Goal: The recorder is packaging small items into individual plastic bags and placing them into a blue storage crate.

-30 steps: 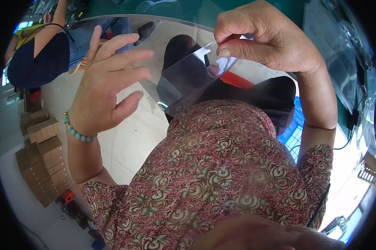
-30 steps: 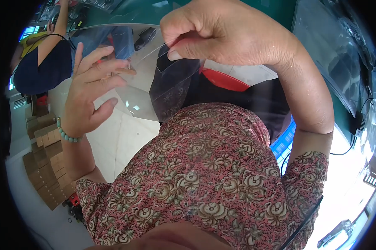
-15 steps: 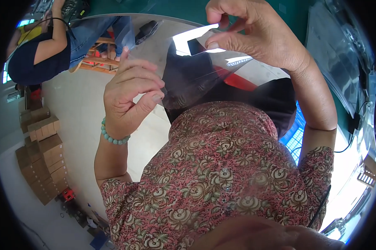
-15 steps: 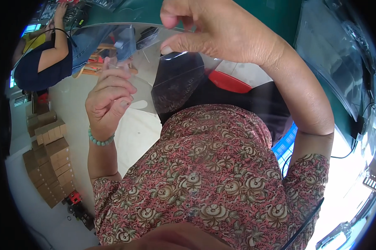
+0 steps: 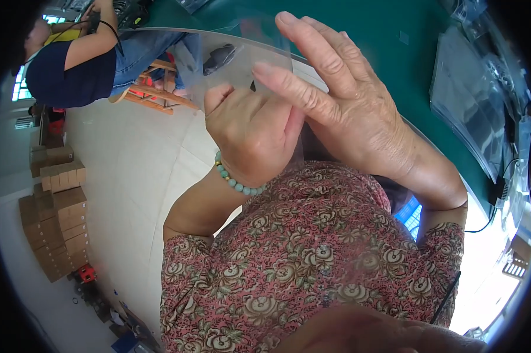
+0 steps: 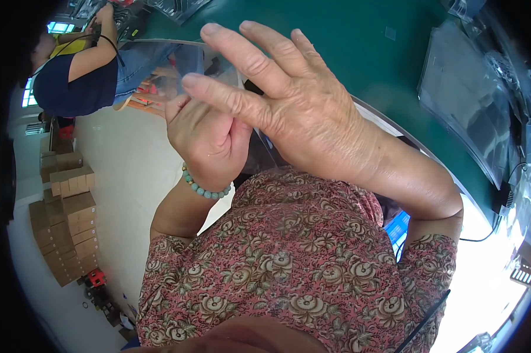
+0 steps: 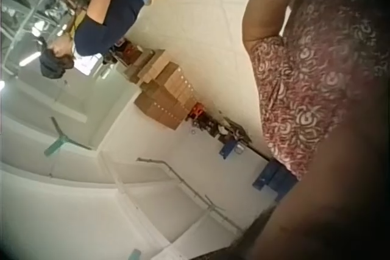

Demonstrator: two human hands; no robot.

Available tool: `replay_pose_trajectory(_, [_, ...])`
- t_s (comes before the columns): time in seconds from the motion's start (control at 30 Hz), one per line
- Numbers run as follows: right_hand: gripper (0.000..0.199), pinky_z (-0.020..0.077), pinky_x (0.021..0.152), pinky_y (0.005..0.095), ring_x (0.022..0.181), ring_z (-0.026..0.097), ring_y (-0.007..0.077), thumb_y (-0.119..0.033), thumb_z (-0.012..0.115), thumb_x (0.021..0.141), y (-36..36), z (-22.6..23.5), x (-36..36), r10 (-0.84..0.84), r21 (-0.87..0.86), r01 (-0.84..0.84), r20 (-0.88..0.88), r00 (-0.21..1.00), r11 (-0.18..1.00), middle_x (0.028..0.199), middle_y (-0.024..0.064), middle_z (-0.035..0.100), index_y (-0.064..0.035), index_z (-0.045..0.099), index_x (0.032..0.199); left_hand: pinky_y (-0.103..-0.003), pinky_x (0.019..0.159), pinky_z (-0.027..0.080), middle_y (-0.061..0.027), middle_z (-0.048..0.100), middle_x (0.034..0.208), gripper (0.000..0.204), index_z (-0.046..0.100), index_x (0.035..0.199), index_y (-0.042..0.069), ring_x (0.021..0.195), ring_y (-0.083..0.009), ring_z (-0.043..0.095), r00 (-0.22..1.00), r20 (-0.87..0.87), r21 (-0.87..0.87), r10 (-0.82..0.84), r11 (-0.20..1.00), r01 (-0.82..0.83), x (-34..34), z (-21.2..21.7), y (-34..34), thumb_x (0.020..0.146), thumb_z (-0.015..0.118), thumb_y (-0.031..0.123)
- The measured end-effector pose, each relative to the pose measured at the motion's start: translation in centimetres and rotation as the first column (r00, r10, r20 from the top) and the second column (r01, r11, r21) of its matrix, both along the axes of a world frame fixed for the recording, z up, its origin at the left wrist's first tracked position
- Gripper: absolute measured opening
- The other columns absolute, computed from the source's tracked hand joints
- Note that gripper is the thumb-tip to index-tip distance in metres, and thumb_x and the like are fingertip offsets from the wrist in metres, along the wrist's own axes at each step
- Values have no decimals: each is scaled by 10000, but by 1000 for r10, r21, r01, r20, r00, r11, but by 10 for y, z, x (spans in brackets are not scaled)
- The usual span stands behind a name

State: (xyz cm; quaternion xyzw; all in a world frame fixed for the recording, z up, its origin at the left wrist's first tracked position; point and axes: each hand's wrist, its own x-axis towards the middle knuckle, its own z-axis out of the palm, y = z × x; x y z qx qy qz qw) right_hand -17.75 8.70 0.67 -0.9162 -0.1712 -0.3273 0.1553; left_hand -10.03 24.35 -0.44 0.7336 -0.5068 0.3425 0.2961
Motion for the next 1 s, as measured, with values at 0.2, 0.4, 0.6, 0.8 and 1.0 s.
replay_pose_trajectory(0.2, [583,517,985,426,1328,483,402,92,719,739,17,-31,-10,41,485,20,-115,993,874,1493,202,428,-133,595,1262,-375,663,394,-24,563,594,147,641,729,99,553,-226,556,992,-87,167,87,983,-71,-4,-5,3,762,754,188])
replay_pose_trajectory(0.4, [450,568,867,374,1111,646,367,114,678,767,1,-43,6,205,479,-153,-58,977,865,1378,217,534,-78,598,1166,-390,755,465,-94,705,949,249,721,967,65,761,-275,647,995,-85,396,-56,914,86,7,25,15,808,763,252])
replay_pose_trajectory(0.6, [303,559,809,326,1057,667,271,154,621,813,-31,-77,15,206,514,-85,-183,961,853,1338,156,555,-43,630,1043,-349,960,485,-125,657,1251,431,685,1108,25,1116,-269,648,910,-155,317,-384,854,414,74,61,65,774,793,274])
replay_pose_trajectory(0.8, [264,433,1039,426,1189,582,321,46,674,799,-60,-61,16,383,664,-183,-167,909,725,1270,202,591,-50,645,1044,-430,1070,372,-92,701,1160,250,748,964,70,1231,-276,572,726,-681,476,-102,691,544,92,45,97,747,803,181])
replay_pose_trajectory(1.0, [213,467,978,389,1075,626,301,23,703,770,-41,-17,-13,84,670,-41,-32,996,741,1117,177,648,-42,667,969,-426,994,378,-26,710,773,86,707,794,77,1128,-262,630,944,-281,526,-171,796,300,64,46,78,760,780,109])
